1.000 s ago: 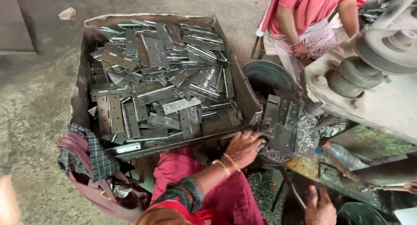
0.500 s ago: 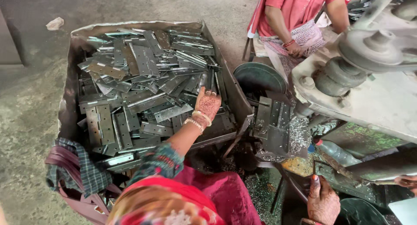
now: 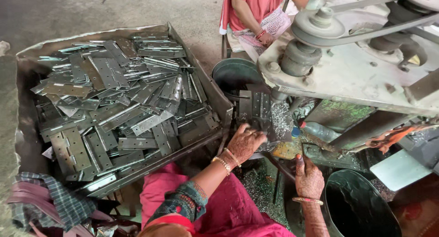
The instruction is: The person repeatedly picks metal hinge blanks from a bin, places them into a press machine, and operates the lever to stamp them. The person then removes the processed pieces and returns them to the bin. This cycle continues throughout the clip.
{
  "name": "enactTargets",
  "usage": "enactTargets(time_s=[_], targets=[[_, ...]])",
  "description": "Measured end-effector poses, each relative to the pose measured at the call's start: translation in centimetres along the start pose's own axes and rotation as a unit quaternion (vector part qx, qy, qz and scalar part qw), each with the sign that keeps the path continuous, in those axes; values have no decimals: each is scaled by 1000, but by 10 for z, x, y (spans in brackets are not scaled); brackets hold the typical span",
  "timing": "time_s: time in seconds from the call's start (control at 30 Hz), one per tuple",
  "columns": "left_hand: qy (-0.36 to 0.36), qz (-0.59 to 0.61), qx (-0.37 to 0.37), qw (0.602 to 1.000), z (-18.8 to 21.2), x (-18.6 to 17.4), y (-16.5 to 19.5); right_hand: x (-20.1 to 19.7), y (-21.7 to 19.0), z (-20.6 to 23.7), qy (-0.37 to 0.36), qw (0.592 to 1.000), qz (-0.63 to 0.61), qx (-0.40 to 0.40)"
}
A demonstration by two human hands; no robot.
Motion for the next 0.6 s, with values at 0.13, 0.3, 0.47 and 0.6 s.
enactTargets(time_s=[0.13, 0.3, 0.47, 0.6], targets=[[-53, -13, -99, 994, 28, 19, -8, 13, 4, 1, -63, 995, 74, 34], [-148, -57, -259, 953, 21, 51, -16, 25, 5, -3, -126, 983, 132, 30], [-256, -123, -249, 926, 8, 90, -12, 42, 22, 7, -179, 968, 173, 12], [-273, -155, -218, 924, 12, 85, -16, 77, 71, 79, -325, 911, 212, 139]])
Point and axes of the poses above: each hand's wrist, its own z-axis away from the middle knuckle, its own x-axis out of the palm, y = z × x, the point moved 9 cm from there along -z, towards the middle knuckle, and after that the axes turned 13 degrees about y, right-handed, at the moved point
